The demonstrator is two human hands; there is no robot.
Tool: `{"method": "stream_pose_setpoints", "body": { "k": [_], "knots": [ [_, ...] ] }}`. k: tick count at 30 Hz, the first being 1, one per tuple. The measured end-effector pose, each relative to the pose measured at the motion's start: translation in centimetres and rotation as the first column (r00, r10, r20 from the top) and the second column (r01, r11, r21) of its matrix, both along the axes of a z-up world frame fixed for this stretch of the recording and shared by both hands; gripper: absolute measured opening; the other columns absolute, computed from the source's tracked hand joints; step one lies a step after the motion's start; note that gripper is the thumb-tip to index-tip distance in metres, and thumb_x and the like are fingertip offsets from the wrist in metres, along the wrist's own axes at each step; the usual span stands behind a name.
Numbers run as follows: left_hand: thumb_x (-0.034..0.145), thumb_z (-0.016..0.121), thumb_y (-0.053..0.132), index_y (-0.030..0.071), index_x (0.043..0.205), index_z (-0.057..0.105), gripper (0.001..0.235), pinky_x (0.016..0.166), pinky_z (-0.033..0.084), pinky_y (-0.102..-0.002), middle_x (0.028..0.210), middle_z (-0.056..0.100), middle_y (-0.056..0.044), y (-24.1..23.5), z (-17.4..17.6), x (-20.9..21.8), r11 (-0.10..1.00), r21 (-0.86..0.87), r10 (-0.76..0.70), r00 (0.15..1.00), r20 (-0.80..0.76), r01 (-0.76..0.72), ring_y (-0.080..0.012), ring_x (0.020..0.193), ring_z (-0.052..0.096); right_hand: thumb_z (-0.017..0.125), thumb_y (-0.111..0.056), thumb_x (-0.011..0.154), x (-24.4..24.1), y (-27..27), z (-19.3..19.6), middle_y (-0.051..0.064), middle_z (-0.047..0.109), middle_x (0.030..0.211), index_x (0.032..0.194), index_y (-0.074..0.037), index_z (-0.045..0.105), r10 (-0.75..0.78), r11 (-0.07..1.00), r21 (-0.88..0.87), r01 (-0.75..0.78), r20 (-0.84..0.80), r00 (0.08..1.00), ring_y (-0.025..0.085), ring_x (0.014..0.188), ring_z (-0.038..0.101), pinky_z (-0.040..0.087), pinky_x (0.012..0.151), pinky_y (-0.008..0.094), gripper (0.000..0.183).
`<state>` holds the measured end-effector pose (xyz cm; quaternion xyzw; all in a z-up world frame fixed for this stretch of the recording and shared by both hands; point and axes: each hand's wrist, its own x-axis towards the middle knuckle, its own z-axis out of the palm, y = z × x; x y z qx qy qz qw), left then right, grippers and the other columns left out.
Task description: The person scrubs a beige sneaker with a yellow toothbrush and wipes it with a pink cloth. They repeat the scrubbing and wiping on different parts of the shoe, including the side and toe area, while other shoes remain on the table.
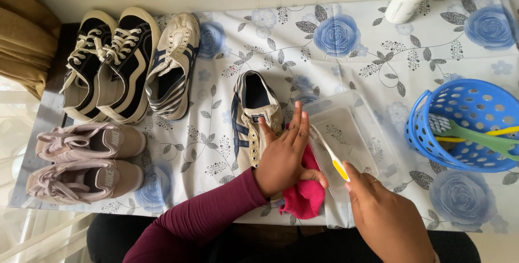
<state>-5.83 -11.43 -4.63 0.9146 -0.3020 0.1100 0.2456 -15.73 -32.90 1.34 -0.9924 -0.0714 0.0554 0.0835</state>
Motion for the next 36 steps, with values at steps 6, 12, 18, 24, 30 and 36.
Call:
{"method": "stream_pose_setpoints", "body": {
  "k": [6, 12, 18, 24, 30, 36],
  "knots": [
    [0.063, 0.03, 0.092, -0.005, 0.161, 0.0, 0.141, 0.11, -0.008, -0.087, 0.168, 0.008, -0.034, 0.0, -0.1, 0.0, 1.0, 0.0, 0.006, 1.0, 0.02, -0.006, -0.0357, 0.153, 0.047, 0.06, -0.024, 0.095, 0.1, 1.2, 0.8, 0.001, 0.073, 0.098, 0.14, -0.018, 0.057, 0.024, 1.0, -0.013, -0.023, 0.091, 0.996, 0.024, 0.084, 0.073, 0.06, 0.056, 0.043, 0.046],
    [0.064, 0.028, 0.093, -0.006, 0.16, 0.002, 0.141, 0.112, -0.015, -0.082, 0.167, 0.011, -0.036, 0.0, 0.2, 0.0, 1.0, -0.001, 0.004, 1.0, 0.026, -0.004, -0.0353, 0.146, 0.057, 0.056, -0.025, 0.097, -0.1, 2.4, 2.0, 0.0, 0.067, 0.094, 0.139, -0.018, 0.057, 0.022, 0.999, -0.027, -0.02, 0.071, 0.997, 0.024, 0.081, 0.069, 0.058, 0.047, 0.042, 0.043],
    [0.067, 0.023, 0.092, -0.008, 0.159, -0.002, 0.138, 0.112, -0.013, -0.082, 0.167, 0.01, -0.037, -0.1, 0.0, 0.0, 1.0, 0.001, -0.001, 0.998, 0.062, 0.001, -0.0361, 0.145, 0.058, 0.057, -0.018, 0.09, -0.8, 3.0, 0.7, 0.004, 0.062, 0.118, 0.152, -0.016, 0.042, 0.069, 0.991, -0.114, -0.077, -0.076, 0.995, 0.024, 0.099, 0.069, 0.065, 0.051, 0.04, 0.064],
    [0.066, 0.021, 0.093, -0.006, 0.16, -0.002, 0.138, 0.111, -0.016, -0.082, 0.17, 0.005, -0.031, 0.1, 0.7, 0.1, 0.998, 0.066, 0.001, 0.999, 0.046, -0.004, -0.0393, 0.162, 0.015, 0.06, -0.019, 0.092, 0.7, 0.7, 2.3, 0.001, 0.068, 0.098, 0.141, -0.019, 0.056, 0.029, 0.995, 0.089, -0.038, 0.102, 0.994, 0.028, 0.084, 0.069, 0.057, 0.059, 0.047, 0.05],
    [0.088, 0.029, 0.083, 0.002, 0.162, -0.006, 0.115, 0.112, -0.02, -0.077, 0.171, 0.0, -0.026, 0.0, 2.8, -0.2, 0.997, 0.076, 0.013, 0.998, -0.064, -0.008, -0.0322, 0.162, 0.0, 0.056, -0.012, 0.091, 1.7, -1.1, 4.6, -0.002, 0.059, 0.12, 0.15, -0.03, 0.053, -0.016, 0.963, 0.266, 0.037, -0.081, 0.997, 0.023, 0.054, 0.063, 0.047, 0.046, 0.041, 0.062],
    [0.095, 0.047, 0.063, 0.001, 0.162, -0.005, 0.105, 0.105, -0.025, -0.08, 0.172, -0.002, -0.023, 0.3, 2.7, 1.0, 0.99, 0.137, -0.008, 0.995, -0.103, 0.022, -0.033, 0.163, 0.008, 0.061, -0.014, 0.094, 1.9, -2.3, 4.5, -0.001, 0.069, 0.116, 0.129, -0.017, 0.069, -0.027, 0.864, 0.503, 0.013, 0.02, 0.999, 0.019, 0.098, 0.072, 0.055, 0.079, 0.038, 0.036]
  ]
}}
